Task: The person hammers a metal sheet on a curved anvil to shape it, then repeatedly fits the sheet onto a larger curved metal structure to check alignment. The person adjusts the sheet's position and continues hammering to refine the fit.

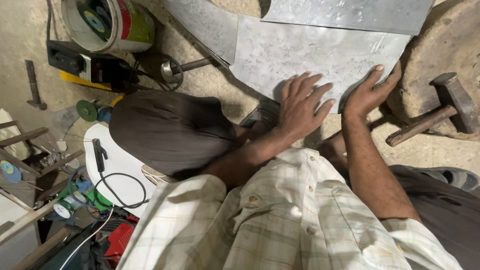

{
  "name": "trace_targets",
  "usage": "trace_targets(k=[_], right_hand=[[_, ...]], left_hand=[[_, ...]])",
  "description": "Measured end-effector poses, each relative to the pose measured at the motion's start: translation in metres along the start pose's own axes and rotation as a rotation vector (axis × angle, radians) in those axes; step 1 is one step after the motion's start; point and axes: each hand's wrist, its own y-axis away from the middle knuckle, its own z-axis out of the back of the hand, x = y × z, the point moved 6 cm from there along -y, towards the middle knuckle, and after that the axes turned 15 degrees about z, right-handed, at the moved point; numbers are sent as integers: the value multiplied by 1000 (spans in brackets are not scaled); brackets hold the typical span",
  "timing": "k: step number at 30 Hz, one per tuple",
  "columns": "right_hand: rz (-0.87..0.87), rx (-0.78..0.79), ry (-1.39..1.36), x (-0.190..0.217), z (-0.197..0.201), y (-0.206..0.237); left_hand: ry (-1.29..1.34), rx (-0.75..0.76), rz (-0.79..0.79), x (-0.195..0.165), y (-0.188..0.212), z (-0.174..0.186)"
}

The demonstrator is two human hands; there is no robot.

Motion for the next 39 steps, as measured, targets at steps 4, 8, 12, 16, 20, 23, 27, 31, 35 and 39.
trace_targets(k=[4, 8, 12, 16, 20, 23, 27, 31, 35, 39], right_hand=[[25, 8, 38, 1, 0, 1], [-24, 9, 41, 7, -1, 3], [-28, 28, 64, 13, -2, 0], [-85, 51, 5, 6, -4, 3], [-58, 55, 14, 1, -3, 6], [-55, 44, -1, -3, -3, 6], [-74, 35, 7, -2, -2, 6], [-64, 36, 5, 2, -1, 6], [-69, 37, 12, 3, -1, 5], [-77, 34, -24, 0, -1, 5]], left_hand=[[-78, 67, -33, -12, -39, -32], [-142, 211, 11, -8, -45, -47], [-231, 218, -5, -8, -45, -45], [-320, 258, -22, -11, -48, -49], [-333, 259, -18, -12, -47, -50], [-347, 259, -35, -13, -46, -52], [-329, 232, -38, -14, -45, -52], [-309, 194, -56, -14, -44, -53], [-295, 177, -60, -12, -44, -56], [-299, 185, -63, -12, -44, -58]])
